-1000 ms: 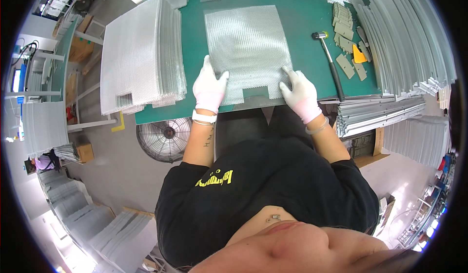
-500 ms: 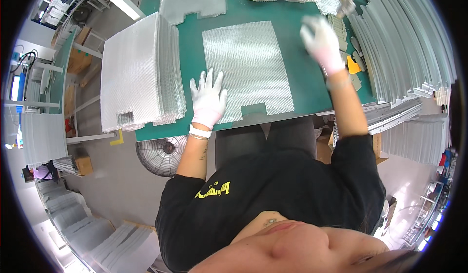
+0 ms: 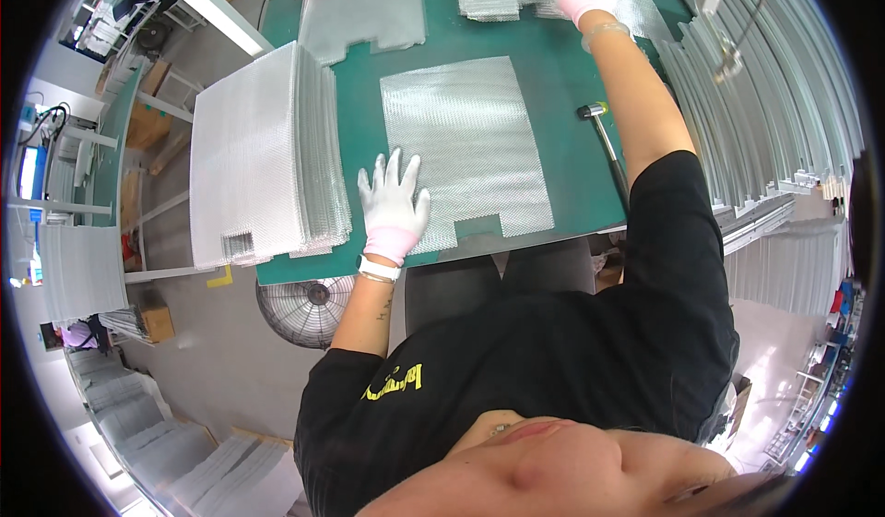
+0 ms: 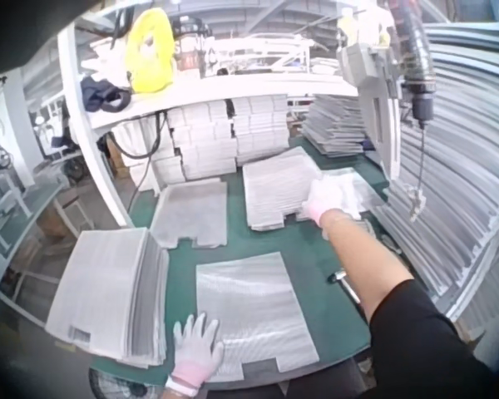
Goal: The person assembles metal frames by placing a mesh screen into a frame, securing it with a plastic clip, and using a power drill to fasten the components. The person repeats this process for multiple units, stacking the finished frames on the table.
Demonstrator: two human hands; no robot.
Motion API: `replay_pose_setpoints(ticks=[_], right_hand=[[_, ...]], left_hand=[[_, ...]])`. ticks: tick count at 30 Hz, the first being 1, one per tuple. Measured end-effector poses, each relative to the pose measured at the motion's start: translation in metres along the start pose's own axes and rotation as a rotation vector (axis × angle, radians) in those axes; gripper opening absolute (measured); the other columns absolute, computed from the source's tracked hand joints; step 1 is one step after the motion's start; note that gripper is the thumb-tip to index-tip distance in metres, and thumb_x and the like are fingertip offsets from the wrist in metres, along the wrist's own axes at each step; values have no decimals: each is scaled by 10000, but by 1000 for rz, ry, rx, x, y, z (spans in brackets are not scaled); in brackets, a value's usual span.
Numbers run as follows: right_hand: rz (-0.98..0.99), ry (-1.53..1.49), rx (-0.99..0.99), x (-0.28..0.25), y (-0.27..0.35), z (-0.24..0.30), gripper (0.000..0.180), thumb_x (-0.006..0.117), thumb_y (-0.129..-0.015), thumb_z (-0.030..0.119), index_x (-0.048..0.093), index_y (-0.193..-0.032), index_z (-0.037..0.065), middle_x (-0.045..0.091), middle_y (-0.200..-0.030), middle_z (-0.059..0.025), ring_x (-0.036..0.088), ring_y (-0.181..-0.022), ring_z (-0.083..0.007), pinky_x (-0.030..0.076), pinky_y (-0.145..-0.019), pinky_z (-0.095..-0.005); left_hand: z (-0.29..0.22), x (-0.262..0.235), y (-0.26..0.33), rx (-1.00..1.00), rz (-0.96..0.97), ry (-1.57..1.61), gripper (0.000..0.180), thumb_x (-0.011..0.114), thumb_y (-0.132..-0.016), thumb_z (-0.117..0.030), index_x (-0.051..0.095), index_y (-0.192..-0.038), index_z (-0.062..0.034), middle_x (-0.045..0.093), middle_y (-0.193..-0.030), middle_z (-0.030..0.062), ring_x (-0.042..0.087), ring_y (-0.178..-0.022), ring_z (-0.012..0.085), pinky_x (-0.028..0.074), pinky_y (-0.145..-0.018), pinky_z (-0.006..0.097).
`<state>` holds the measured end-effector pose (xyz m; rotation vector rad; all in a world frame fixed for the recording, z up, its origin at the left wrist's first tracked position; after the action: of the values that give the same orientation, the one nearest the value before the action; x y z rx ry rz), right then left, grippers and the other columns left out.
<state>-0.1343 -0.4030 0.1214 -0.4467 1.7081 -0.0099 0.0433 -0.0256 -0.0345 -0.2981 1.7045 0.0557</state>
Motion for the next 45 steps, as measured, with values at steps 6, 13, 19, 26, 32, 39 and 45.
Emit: replay_pose_setpoints(ticks=[6, 13, 19, 26, 32, 39, 45], right_hand=[[-433, -665, -28, -36, -23, -35, 830, 876, -680, 364, 553, -1373, 40, 566, -1263, -245, 629, -1101, -381, 521, -972, -433], [-235, -1596, -290, -23, -65, -57, 594, 795, -845, 130, 553, -1364, -25, 710, -1066, -112, 672, -944, -183, 552, -843, -307], [-552, -1780, -257, -41, 9, -70, 470, 699, -910, 98, 566, -1346, -16, 662, -1205, -109, 620, -1072, -167, 513, -906, -315], [-536, -1810, -196, -23, 204, -38, 555, 649, -887, -55, 491, -1417, -6, 502, -1460, -137, 514, -1293, -177, 444, -1047, -298], [-171, -1258, -156, -3, 320, -14, 762, 768, -760, 17, 489, -1466, 75, 410, -1537, -201, 642, -874, -178, 535, -865, -308], [293, -1263, -60, 6, 328, -14, 680, 735, -810, 136, 510, -1443, 37, 663, -1265, -220, 666, -1138, -310, 510, -979, -360], [169, -1116, -195, 21, 320, -2, 608, 721, -827, 206, 558, -1387, 34, 666, -1249, -210, 656, -1136, -349, 513, -978, -375]], left_hand=[[-3, 2, -4, 19, -10, 14, 581, 590, -917, -313, 492, -1463, -144, 406, -1544, 172, 345, -1441, 402, 180, -1199, 599], [1, 7, -2, 22, -18, -12, 586, 584, -925, -330, 481, -1471, -146, 396, -1557, 165, 339, -1449, 390, 167, -1204, 595], [19, 15, -8, -17, 86, 183, 601, 588, -925, -362, 475, -1478, -153, 358, -1584, 162, 257, -1490, 395, 107, -1215, 596], [22, -20, -7, -15, -209, 735, 662, 551, -959, -459, 443, -1487, -76, 408, -1540, 205, 292, -1478, 402, 155, -1218, 552], [-28, -72, 42, -364, -259, 1042, 682, 722, -900, -259, 447, -1457, 20, 639, -1311, 158, 646, -940, 175, 542, -862, 338], [-29, -68, 46, -356, -173, 630, 693, 750, -846, -212, 476, -1446, 0, 692, -1069, 174, 644, -758, 200, 544, -758, 317], [-6, -50, 32, -282, -107, 443, 832, 725, -856, -254, 324, -1544, -12, 673, -1041, 192, 666, -822, 327, 548, -768, 390]])
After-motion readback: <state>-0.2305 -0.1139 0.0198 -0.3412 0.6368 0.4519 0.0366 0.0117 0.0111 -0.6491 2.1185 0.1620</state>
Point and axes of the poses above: each hand's wrist, its own y-axis away from the middle knuckle, its own x-axis out of the palm, z = x × y, the point moved 4 cm from there along -y, towards the middle knuckle
